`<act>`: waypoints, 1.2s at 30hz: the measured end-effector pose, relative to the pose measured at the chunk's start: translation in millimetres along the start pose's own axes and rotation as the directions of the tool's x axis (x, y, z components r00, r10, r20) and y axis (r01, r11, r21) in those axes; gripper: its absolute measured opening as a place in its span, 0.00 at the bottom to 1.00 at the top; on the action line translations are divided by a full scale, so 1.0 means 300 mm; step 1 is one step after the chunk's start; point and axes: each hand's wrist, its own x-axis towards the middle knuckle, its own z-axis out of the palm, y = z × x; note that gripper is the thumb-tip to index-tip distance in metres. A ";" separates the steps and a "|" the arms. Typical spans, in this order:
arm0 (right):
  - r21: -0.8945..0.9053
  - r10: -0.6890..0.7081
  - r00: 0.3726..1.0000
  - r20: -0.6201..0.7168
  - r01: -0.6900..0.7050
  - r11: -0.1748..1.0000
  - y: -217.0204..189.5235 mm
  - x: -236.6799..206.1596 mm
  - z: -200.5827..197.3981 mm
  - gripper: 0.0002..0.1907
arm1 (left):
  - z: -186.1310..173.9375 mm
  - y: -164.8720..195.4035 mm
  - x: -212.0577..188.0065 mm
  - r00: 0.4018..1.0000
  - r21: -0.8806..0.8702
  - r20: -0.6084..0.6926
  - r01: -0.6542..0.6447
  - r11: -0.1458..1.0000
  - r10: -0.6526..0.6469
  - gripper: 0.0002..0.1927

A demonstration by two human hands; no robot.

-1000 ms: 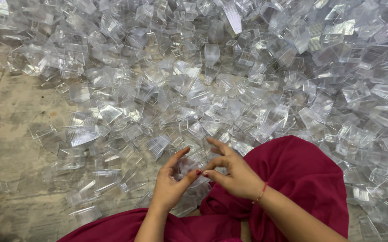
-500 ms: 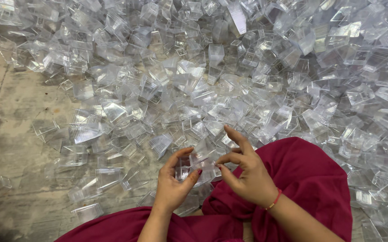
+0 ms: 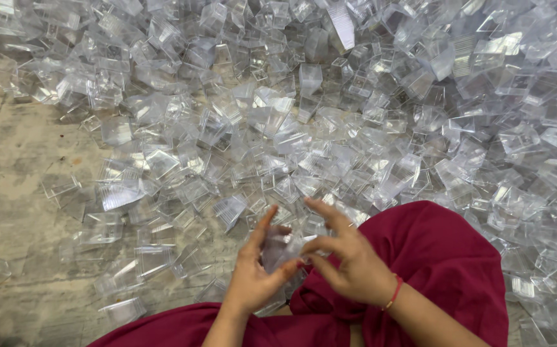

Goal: The person sits on the floor among a large spread of small clear plastic cups, picks up cups one at a time, and nests them together into stacks, placing finished stacks aside near a cardboard box while other workers do the same nearby.

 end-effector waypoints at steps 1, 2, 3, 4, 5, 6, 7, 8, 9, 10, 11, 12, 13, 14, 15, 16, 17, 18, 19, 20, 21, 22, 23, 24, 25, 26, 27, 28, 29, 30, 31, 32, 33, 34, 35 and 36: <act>0.022 -0.038 0.998 0.046 0.037 0.999 0.004 0.004 0.003 0.08 | 0.006 -0.013 0.003 0.999 -0.056 0.032 0.013 0.998 -0.011 0.45; 0.071 0.018 1.000 0.020 -0.020 0.997 0.012 0.013 0.005 0.10 | 0.014 -0.029 0.001 0.998 -0.110 0.064 0.027 0.994 -0.020 0.40; 0.123 0.075 0.997 0.000 -0.074 0.990 0.022 0.023 0.009 0.11 | 0.018 -0.048 0.003 0.995 -0.165 0.094 0.044 0.985 -0.028 0.35; 0.178 0.131 0.991 -0.015 -0.127 0.976 0.034 0.036 0.017 0.13 | 0.012 -0.067 0.006 1.000 -0.182 0.016 0.022 0.983 -0.020 0.30; 0.110 0.140 0.989 -0.054 -0.133 0.985 0.053 0.058 0.026 0.13 | 0.003 -0.087 0.011 0.998 -0.196 -0.062 -0.001 0.981 -0.011 0.25; 0.041 0.145 0.985 -0.096 -0.141 0.989 0.081 0.093 0.036 0.14 | -0.010 -0.105 0.018 0.990 -0.209 -0.140 -0.027 0.978 -0.003 0.21; -0.028 0.146 0.980 -0.136 -0.151 0.988 0.110 0.128 0.046 0.14 | -0.027 -0.120 0.026 0.971 -0.285 -0.214 0.040 0.958 -0.104 0.20; -0.070 0.144 0.981 -0.132 -0.154 0.986 0.137 0.159 0.061 0.15 | -0.047 -0.132 0.034 0.938 -0.366 -0.276 0.098 0.926 -0.209 0.20; -0.111 0.141 0.982 -0.129 -0.156 0.982 0.163 0.194 0.083 0.17 | -0.063 -0.141 0.044 0.892 -0.447 -0.325 0.147 0.882 -0.313 0.19; -0.153 0.139 0.982 -0.126 -0.157 0.976 0.190 0.230 0.106 0.18 | -0.068 -0.147 0.054 0.889 -0.378 -0.388 0.086 0.922 -0.242 0.19; -0.199 0.158 0.982 -0.104 -0.176 0.964 0.215 0.266 0.134 0.17 | -0.072 -0.150 0.059 0.879 -0.305 -0.445 0.028 0.952 -0.168 0.18; -0.245 0.177 0.981 -0.083 -0.192 0.950 0.238 0.306 0.168 0.16 | -0.078 -0.149 0.065 0.863 -0.225 -0.497 -0.028 0.974 -0.090 0.17; -0.291 0.196 0.979 -0.063 -0.206 0.934 0.261 0.347 0.202 0.16 | -0.083 -0.147 0.070 0.860 -0.300 -0.481 0.024 0.954 -0.173 0.17; -0.358 0.213 0.975 -0.067 -0.223 0.907 0.283 0.390 0.240 0.19 | -0.085 -0.144 0.069 0.852 -0.374 -0.457 0.077 0.924 -0.256 0.17; -0.423 0.230 0.971 -0.073 -0.239 0.874 0.304 0.433 0.278 0.22 | -0.086 -0.141 0.067 0.839 -0.445 -0.427 0.129 0.886 -0.337 0.17; -0.485 0.246 0.966 -0.081 -0.254 0.837 0.328 0.466 0.302 0.26 | -0.088 -0.138 0.068 0.848 -0.467 -0.413 0.115 0.877 -0.332 0.17; -0.523 0.261 0.959 -0.112 -0.280 0.805 0.349 0.488 0.315 0.27 | -0.090 -0.137 0.067 0.857 -0.489 -0.398 0.104 0.866 -0.328 0.18; -0.557 0.276 0.951 -0.143 -0.308 0.771 0.366 0.503 0.331 0.28 | -0.093 -0.137 0.064 0.864 -0.510 -0.384 0.094 0.855 -0.324 0.18; -0.589 0.287 0.942 -0.175 -0.334 0.736 0.378 0.515 0.343 0.29 | -0.095 -0.138 0.061 0.864 -0.518 -0.377 0.102 0.849 -0.334 0.18; -0.554 0.323 0.929 -0.179 -0.366 0.747 0.388 0.524 0.346 0.23 | -0.095 -0.140 0.064 0.864 -0.525 -0.370 0.108 0.844 -0.341 0.18; -0.521 0.358 0.916 -0.180 -0.397 0.755 0.394 0.527 0.338 0.18 | -0.096 -0.141 0.066 0.865 -0.534 -0.362 0.112 0.838 -0.347 0.19; -0.490 0.393 0.902 -0.178 -0.427 0.760 0.395 0.523 0.324 0.13 | -0.092 -0.144 0.072 0.886 -0.485 -0.385 0.044 0.873 -0.258 0.19; -0.304 0.416 0.885 -0.210 -0.464 0.832 0.389 0.511 0.306 0.13 | -0.086 -0.145 0.081 0.900 -0.435 -0.402 -0.026 0.900 -0.168 0.20; -0.106 0.444 0.865 -0.235 -0.476 0.873 0.381 0.498 0.279 0.13 | -0.081 -0.145 0.085 0.906 -0.383 -0.416 -0.100 0.918 -0.075 0.21; 0.094 0.473 0.845 -0.251 -0.465 0.880 0.368 0.488 0.251 0.13 | -0.075 -0.143 0.089 0.906 -0.374 -0.414 -0.080 0.924 -0.089 0.23; 0.118 0.403 0.887 -0.226 -0.386 0.915 0.351 0.453 0.217 0.12 | -0.069 -0.141 0.091 0.905 -0.365 -0.413 -0.058 0.929 -0.105 0.25; 0.144 0.331 0.922 -0.201 -0.306 0.941 0.328 0.404 0.184 0.11 | -0.061 -0.137 0.093 0.903 -0.358 -0.411 -0.035 0.933 -0.123 0.28; 0.160 0.308 0.950 -0.042 -0.298 0.941 0.300 0.352 0.167 0.14 | -0.056 -0.136 0.092 0.917 -0.330 -0.389 -0.048 0.943 -0.089 0.30; 0.179 0.277 0.954 0.116 -0.294 0.939 0.271 0.300 0.161 0.16 | -0.052 -0.134 0.090 0.929 -0.300 -0.365 -0.060 0.952 -0.056 0.33; 0.355 0.160 0.938 0.308 -0.269 0.895 0.241 0.253 0.174 0.15 | -0.046 -0.136 0.091 0.941 -0.269 -0.337 -0.075 0.960 -0.021 0.36; 0.518 0.007 0.887 0.461 -0.276 0.810 0.219 0.223 0.184 0.14 | -0.043 -0.139 0.093 0.955 -0.316 -0.294 -0.055 0.947 -0.043 0.30; 0.536 0.025 0.889 0.457 -0.298 0.790 0.218 0.232 0.187 0.16 | -0.039 -0.146 0.095 0.967 -0.362 -0.248 -0.032 0.932 -0.063 0.25; 0.555 0.042 0.890 0.453 -0.319 0.768 0.220 0.251 0.200 0.18 | -0.035 -0.155 0.096 0.977 -0.405 -0.199 -0.006 0.914 -0.081 0.20; 0.575 0.058 0.892 0.448 -0.338 0.745 0.221 0.264 0.210 0.21 | -0.039 -0.165 0.099 0.962 -0.393 -0.250 0.000 0.919 -0.107 0.20; 0.395 0.208 0.906 0.369 -0.355 0.847 0.229 0.287 0.221 0.18 | -0.045 -0.175 0.105 0.944 -0.382 -0.302 0.004 0.924 -0.129 0.19; 0.198 0.337 0.906 0.257 -0.391 0.899 0.239 0.327 0.243 0.16 | -0.053 -0.185 0.105 0.922 -0.371 -0.355 0.011 0.928 -0.153 0.18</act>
